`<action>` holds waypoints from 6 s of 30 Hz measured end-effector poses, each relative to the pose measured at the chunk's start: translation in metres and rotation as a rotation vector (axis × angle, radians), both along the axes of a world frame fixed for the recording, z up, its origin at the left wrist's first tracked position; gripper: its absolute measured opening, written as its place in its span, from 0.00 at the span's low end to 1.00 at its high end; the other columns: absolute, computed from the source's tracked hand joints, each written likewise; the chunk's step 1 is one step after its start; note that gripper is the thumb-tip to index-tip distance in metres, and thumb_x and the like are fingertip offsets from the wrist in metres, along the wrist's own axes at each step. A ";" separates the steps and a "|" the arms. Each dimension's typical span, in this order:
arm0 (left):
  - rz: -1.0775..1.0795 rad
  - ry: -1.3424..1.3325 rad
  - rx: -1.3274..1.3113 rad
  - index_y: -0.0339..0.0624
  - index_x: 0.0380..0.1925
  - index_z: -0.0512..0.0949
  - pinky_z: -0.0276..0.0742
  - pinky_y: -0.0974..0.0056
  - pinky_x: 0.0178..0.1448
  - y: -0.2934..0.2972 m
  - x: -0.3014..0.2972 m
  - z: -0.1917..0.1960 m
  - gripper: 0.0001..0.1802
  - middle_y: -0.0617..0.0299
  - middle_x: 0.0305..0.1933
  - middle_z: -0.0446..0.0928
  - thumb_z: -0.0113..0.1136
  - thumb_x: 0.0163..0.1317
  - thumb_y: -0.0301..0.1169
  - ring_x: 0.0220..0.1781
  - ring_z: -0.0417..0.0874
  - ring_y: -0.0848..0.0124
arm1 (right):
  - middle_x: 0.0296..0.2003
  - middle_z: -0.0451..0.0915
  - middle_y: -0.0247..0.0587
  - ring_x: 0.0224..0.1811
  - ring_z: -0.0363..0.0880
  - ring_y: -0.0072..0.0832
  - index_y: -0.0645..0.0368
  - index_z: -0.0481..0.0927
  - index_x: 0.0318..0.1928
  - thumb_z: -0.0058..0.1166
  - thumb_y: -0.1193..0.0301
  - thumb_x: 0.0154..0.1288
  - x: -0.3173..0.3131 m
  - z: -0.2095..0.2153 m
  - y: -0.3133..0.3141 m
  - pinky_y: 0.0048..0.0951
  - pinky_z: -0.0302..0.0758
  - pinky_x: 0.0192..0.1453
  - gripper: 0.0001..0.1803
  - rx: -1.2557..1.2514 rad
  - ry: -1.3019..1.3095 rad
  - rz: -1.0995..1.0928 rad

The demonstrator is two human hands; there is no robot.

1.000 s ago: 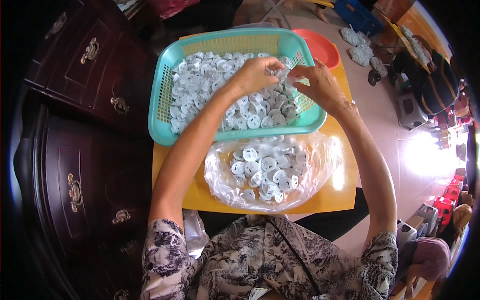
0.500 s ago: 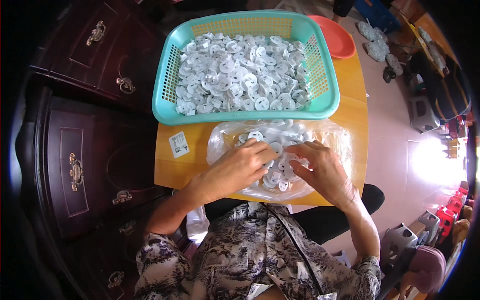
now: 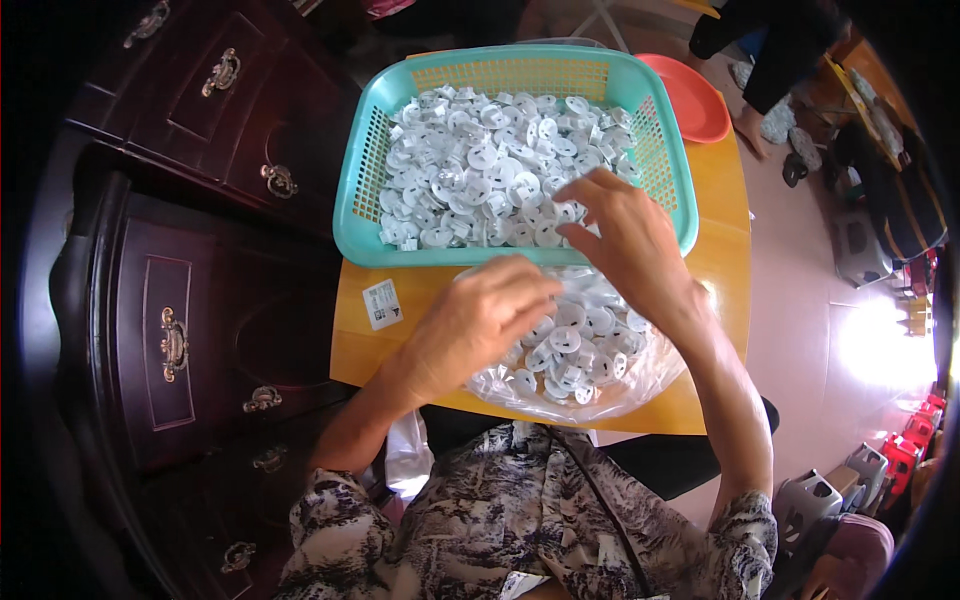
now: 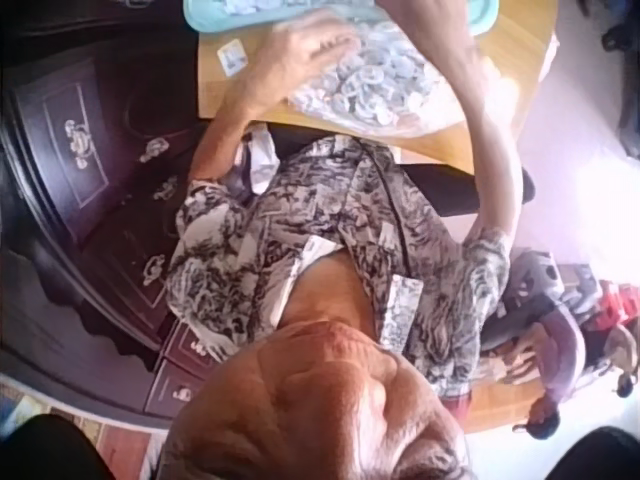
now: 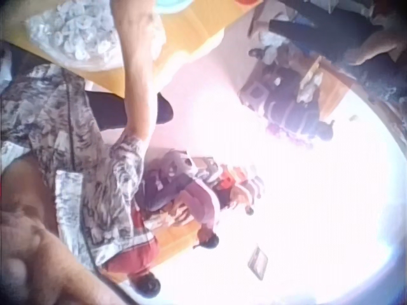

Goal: The person sorts small white plastic components by hand, transferring them from a basket into a plastic bag.

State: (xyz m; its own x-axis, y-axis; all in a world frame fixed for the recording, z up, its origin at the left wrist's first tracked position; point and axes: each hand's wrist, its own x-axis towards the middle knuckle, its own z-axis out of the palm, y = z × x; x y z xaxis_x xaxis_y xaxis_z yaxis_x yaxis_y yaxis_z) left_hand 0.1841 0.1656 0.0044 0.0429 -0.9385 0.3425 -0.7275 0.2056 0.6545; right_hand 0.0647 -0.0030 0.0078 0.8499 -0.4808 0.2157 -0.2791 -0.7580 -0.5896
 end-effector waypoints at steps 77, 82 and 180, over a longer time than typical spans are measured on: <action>0.247 -0.154 0.082 0.36 0.40 0.82 0.77 0.59 0.42 -0.007 0.033 0.010 0.09 0.54 0.36 0.79 0.66 0.59 0.23 0.38 0.82 0.57 | 0.35 0.82 0.49 0.36 0.83 0.45 0.63 0.82 0.40 0.63 0.73 0.59 0.039 -0.028 -0.009 0.41 0.78 0.42 0.09 0.031 -0.112 0.025; 0.272 -0.308 0.106 0.35 0.49 0.80 0.74 0.56 0.52 -0.034 0.067 0.002 0.17 0.52 0.42 0.76 0.65 0.58 0.22 0.48 0.79 0.53 | 0.33 0.83 0.50 0.36 0.83 0.47 0.64 0.82 0.41 0.64 0.71 0.56 0.068 -0.047 -0.015 0.42 0.78 0.45 0.13 0.144 0.084 0.040; 0.323 0.087 0.018 0.42 0.46 0.82 0.82 0.63 0.39 0.030 0.016 0.003 0.13 0.57 0.46 0.80 0.66 0.60 0.22 0.41 0.84 0.66 | 0.39 0.87 0.39 0.36 0.85 0.22 0.63 0.86 0.47 0.64 0.71 0.66 -0.007 0.014 -0.006 0.24 0.84 0.36 0.12 0.946 -0.251 0.081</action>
